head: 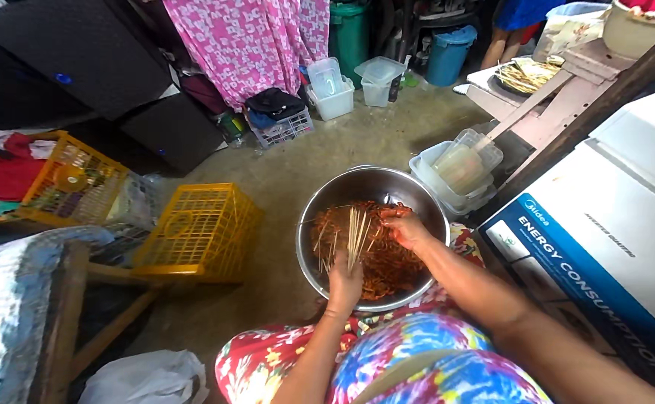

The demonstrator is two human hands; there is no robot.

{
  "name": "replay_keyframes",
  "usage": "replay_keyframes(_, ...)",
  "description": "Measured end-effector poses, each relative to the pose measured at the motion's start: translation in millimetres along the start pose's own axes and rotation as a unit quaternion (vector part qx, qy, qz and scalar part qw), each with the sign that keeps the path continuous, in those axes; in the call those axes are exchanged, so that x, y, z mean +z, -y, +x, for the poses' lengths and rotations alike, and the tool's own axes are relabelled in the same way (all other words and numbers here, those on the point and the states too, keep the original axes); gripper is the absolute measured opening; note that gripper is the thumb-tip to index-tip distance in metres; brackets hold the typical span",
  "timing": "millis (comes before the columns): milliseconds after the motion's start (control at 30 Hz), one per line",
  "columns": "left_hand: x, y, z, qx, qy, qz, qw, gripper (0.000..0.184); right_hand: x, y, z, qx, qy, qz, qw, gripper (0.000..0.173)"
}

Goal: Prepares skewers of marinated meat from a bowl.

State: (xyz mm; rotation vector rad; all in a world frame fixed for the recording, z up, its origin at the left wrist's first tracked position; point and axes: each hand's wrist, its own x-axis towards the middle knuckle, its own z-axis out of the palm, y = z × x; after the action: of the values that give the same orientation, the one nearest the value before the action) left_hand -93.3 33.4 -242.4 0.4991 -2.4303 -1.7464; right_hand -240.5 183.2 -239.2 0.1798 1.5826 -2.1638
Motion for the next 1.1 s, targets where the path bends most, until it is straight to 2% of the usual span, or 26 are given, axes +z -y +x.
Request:
replay_keyframes(733, 1, 2, 1, -0.002, 0.000, 0.041, 0.999, 0.031, 12, -6, -15, -0.015, 0.032, -0.143, 0.989, 0.013)
replay_keyframes(1000, 1, 0, 2, -0.017, -0.008, 0.032, 0.999, 0.029, 20, -13, -19, -0.033, 0.070, -0.138, 0.987, 0.009)
replay_keyframes(1067, 2, -1, 2, -0.019, -0.013, 0.021, 1.000, 0.029, 22, -15, -20, -0.043, 0.080, -0.130, 0.987, 0.012)
replay_keyframes(1100, 2, 0, 2, -0.017, -0.020, 0.013, 1.000, 0.029, 23, -16, -21, -0.051, 0.092, -0.123, 0.987, 0.019)
